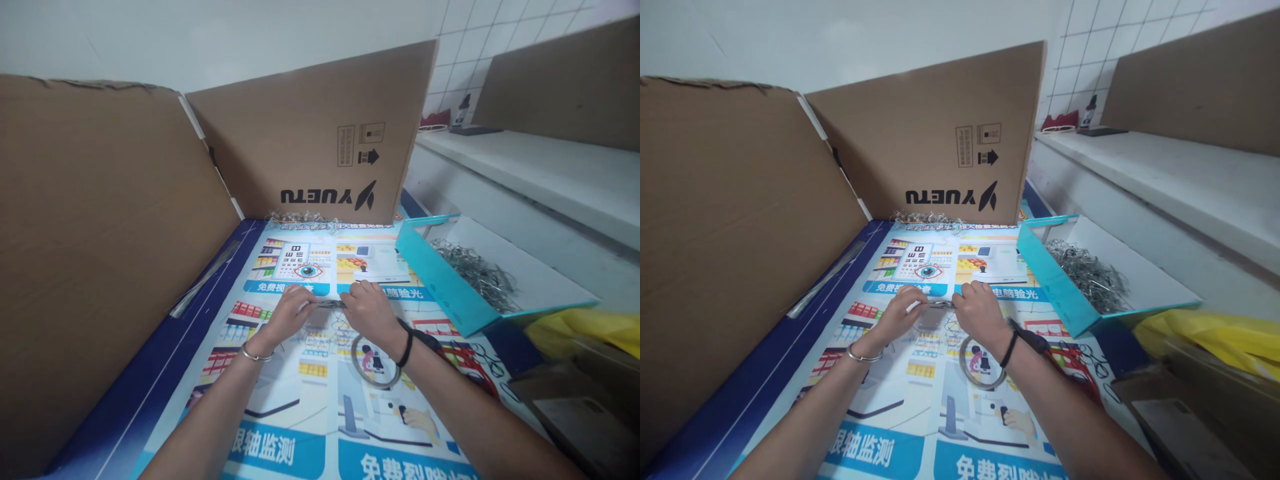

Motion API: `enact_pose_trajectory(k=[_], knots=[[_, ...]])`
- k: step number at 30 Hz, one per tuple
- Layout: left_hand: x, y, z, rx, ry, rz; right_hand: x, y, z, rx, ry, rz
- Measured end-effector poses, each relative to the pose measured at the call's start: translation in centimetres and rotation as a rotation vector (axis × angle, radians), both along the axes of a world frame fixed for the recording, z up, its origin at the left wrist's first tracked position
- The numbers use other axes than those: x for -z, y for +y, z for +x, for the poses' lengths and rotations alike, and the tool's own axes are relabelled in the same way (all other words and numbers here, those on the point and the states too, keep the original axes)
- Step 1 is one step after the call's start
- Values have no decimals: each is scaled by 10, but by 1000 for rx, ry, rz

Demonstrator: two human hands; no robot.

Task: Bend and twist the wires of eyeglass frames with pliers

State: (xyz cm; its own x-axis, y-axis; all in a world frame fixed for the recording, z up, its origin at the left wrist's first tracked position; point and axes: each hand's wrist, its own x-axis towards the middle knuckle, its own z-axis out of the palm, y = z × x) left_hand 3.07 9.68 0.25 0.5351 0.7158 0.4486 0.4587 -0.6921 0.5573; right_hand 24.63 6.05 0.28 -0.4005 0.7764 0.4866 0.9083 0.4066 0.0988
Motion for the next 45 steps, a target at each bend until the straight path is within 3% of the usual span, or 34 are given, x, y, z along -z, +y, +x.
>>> enact_pose_trajectory(k=[8, 45], knots=[[1, 1, -1, 8, -39, -41, 0, 0, 0, -7, -21, -4], [2, -2, 3, 50, -58, 68, -6, -5, -9, 70, -88, -226]])
